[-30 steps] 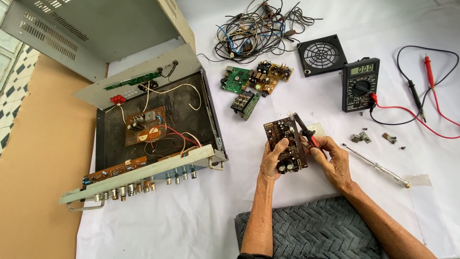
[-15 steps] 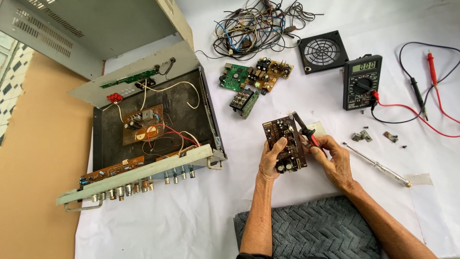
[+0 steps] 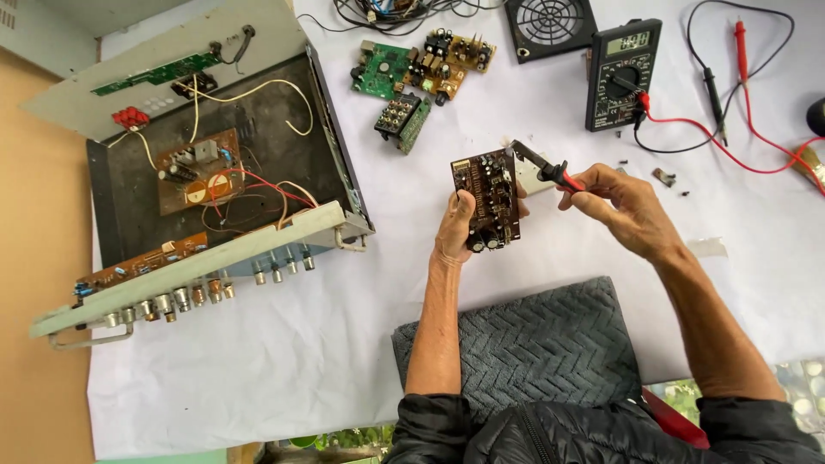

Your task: Using pliers and a screwdriver to remove components and wires from a circuit board during electronics disassembly.

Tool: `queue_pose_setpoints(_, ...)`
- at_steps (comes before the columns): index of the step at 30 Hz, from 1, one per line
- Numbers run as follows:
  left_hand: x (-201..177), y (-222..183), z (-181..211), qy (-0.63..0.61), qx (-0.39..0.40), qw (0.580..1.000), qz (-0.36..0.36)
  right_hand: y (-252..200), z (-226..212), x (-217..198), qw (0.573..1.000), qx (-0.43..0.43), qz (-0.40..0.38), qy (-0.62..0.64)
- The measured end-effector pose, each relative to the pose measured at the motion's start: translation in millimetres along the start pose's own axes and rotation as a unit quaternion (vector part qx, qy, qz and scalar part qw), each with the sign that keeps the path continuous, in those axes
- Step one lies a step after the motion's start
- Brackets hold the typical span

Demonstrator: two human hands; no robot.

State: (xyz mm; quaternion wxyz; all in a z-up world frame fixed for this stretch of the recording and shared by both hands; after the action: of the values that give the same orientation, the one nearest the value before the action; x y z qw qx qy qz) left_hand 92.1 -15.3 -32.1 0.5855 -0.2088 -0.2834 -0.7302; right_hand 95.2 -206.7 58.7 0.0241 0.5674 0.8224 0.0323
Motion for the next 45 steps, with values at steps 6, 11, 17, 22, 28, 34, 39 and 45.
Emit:
queue_pose_setpoints(6, 41, -4, 39, 0.056, -0.067, 0.992, -0.089, -8, -5, -14, 0.990, 0.123, -0.032, -0.058)
queue_pose_setpoints(11, 39, -6, 37, 0.067, -0.068, 0.991, -0.098, -14, -16, -20, 0.990, 0.124, -0.045, -0.043)
queue_pose_setpoints(17, 48, -8, 40, 0.053, -0.077, 0.987, -0.133, -12, -31, -20, 0.989, 0.104, -0.097, -0.034)
queue_pose_setpoints(22, 52, -10, 41, 0.028, -0.075, 0.983, -0.166, -11, -33, -21, 0.984, 0.102, -0.147, 0.015)
queue_pose_setpoints(28, 49, -11, 40, 0.021, -0.069, 0.981, -0.182, -11, -19, -31, 0.971, 0.174, -0.159, 0.050)
queue_pose_setpoints(34, 49, -13, 37, 0.018, -0.088, 0.979, -0.181, -12, -7, -41, 0.968, 0.197, -0.154, 0.031)
queue_pose_setpoints(39, 50, -15, 33, 0.016, -0.104, 0.975, -0.194, -13, -8, -37, 0.966, 0.159, -0.194, 0.067)
queue_pose_setpoints(45, 53, -15, 34, 0.027, -0.108, 0.974, -0.196, -15, -19, -25, 0.960, 0.144, -0.226, 0.078)
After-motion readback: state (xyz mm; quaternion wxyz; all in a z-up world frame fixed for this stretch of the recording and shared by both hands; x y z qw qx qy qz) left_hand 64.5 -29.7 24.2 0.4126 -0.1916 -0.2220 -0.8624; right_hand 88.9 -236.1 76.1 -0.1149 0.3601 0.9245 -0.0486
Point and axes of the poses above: each hand's wrist, its own y-axis towards the middle knuckle, its own x-axis out of the palm, z = x × y, the point moved 9 cm from there along y, towards the middle knuckle, and after that the axes turned 12 degrees about y, right-handed, at the moved point
